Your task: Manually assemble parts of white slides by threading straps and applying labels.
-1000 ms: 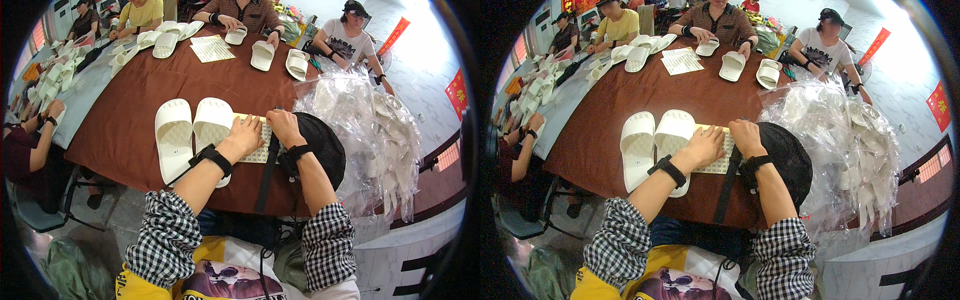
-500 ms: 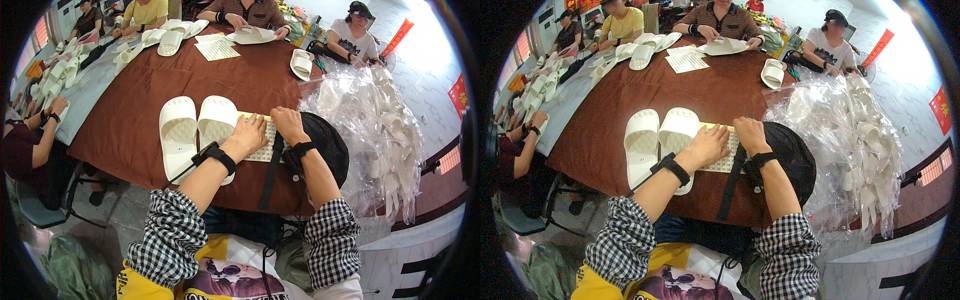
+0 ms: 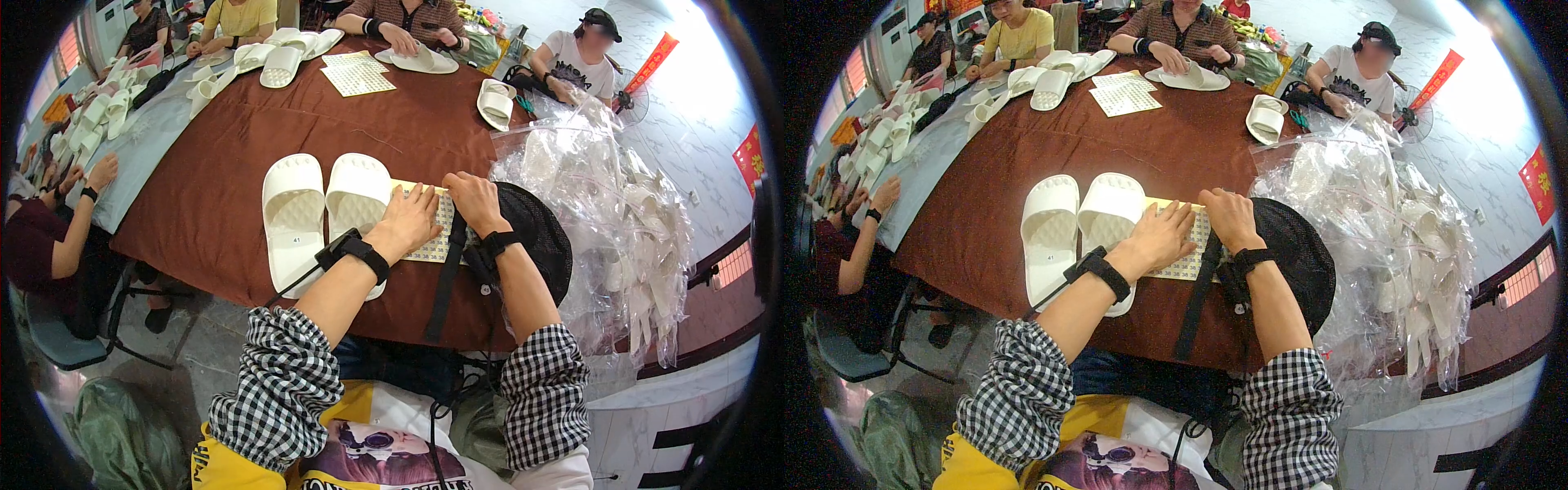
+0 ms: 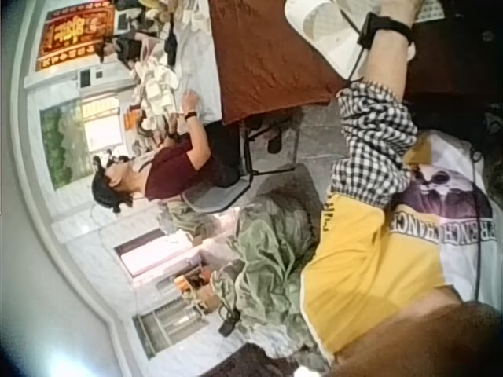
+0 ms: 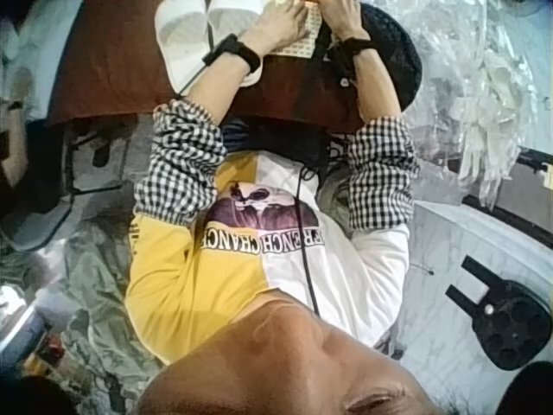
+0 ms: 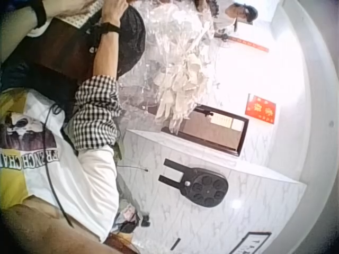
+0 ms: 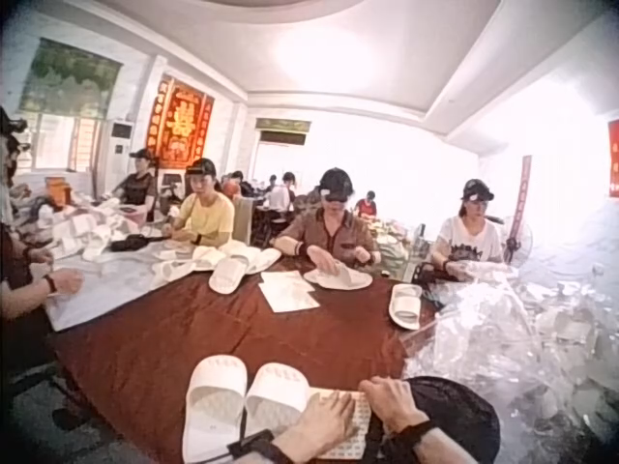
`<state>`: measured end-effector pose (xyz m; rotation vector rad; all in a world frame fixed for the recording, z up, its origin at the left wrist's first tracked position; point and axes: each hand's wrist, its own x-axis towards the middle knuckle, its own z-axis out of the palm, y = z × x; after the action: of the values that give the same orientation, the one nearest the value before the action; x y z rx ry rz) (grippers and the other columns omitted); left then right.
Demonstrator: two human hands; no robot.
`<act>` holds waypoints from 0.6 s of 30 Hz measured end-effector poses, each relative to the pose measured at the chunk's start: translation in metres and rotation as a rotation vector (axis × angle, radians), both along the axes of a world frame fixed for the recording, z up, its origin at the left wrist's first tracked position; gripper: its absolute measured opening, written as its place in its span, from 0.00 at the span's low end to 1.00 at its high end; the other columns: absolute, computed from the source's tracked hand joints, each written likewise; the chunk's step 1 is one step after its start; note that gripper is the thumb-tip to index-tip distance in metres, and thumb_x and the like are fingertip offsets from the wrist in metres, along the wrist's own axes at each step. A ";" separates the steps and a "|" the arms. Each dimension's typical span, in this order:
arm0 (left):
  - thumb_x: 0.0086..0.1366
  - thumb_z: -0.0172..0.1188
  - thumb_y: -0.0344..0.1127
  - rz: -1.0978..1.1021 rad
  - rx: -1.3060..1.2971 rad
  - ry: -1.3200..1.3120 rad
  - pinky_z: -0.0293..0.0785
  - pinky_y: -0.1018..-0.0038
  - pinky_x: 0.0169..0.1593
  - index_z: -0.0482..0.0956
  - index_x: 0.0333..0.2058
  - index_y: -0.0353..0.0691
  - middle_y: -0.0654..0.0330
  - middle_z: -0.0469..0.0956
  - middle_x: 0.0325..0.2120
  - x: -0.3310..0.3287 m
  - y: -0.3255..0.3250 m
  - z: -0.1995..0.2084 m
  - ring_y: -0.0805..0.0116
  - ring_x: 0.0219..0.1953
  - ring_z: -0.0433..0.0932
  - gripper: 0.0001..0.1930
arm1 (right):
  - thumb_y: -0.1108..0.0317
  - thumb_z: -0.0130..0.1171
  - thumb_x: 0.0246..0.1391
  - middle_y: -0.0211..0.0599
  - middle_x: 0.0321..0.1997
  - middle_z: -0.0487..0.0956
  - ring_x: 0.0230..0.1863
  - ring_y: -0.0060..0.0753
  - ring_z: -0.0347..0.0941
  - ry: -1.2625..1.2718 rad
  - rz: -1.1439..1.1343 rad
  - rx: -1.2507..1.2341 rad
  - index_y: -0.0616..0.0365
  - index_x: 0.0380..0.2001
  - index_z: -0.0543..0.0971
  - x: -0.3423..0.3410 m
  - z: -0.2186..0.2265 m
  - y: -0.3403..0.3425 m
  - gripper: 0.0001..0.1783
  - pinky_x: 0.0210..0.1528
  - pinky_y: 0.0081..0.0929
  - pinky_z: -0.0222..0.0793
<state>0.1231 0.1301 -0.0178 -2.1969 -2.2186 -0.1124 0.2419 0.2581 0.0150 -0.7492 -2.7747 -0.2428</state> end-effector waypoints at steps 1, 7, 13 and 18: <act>0.74 0.43 0.58 -0.001 0.000 -0.001 0.53 0.49 0.71 0.58 0.70 0.36 0.53 0.57 0.72 0.001 0.000 0.000 0.56 0.74 0.53 0.36 | 0.67 0.54 0.59 0.36 0.37 0.82 0.43 0.45 0.82 -0.012 0.009 0.006 0.50 0.37 0.82 0.001 0.000 0.000 0.08 0.44 0.41 0.77; 0.74 0.43 0.58 -0.001 -0.011 0.007 0.52 0.49 0.72 0.57 0.70 0.37 0.53 0.56 0.72 0.001 0.002 0.000 0.56 0.74 0.52 0.36 | 0.68 0.54 0.58 0.36 0.36 0.81 0.43 0.44 0.82 -0.046 0.061 0.044 0.51 0.36 0.81 0.000 0.002 0.004 0.07 0.44 0.41 0.77; 0.74 0.44 0.57 0.008 -0.015 -0.002 0.52 0.50 0.72 0.57 0.70 0.38 0.53 0.55 0.72 0.000 0.001 0.001 0.56 0.74 0.52 0.36 | 0.68 0.53 0.58 0.36 0.36 0.81 0.43 0.44 0.81 -0.044 0.083 0.052 0.52 0.34 0.79 -0.002 0.001 0.005 0.06 0.43 0.42 0.77; 0.74 0.44 0.57 0.007 -0.046 -0.012 0.52 0.50 0.72 0.57 0.70 0.38 0.53 0.55 0.72 0.001 0.000 0.006 0.56 0.75 0.52 0.36 | 0.67 0.54 0.58 0.37 0.37 0.81 0.43 0.46 0.81 0.000 0.037 0.005 0.53 0.34 0.79 -0.001 -0.003 0.010 0.06 0.43 0.43 0.76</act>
<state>0.1237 0.1304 -0.0121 -2.2170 -2.2579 -0.0751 0.2408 0.2683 0.0115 -0.6958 -2.7840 -0.2430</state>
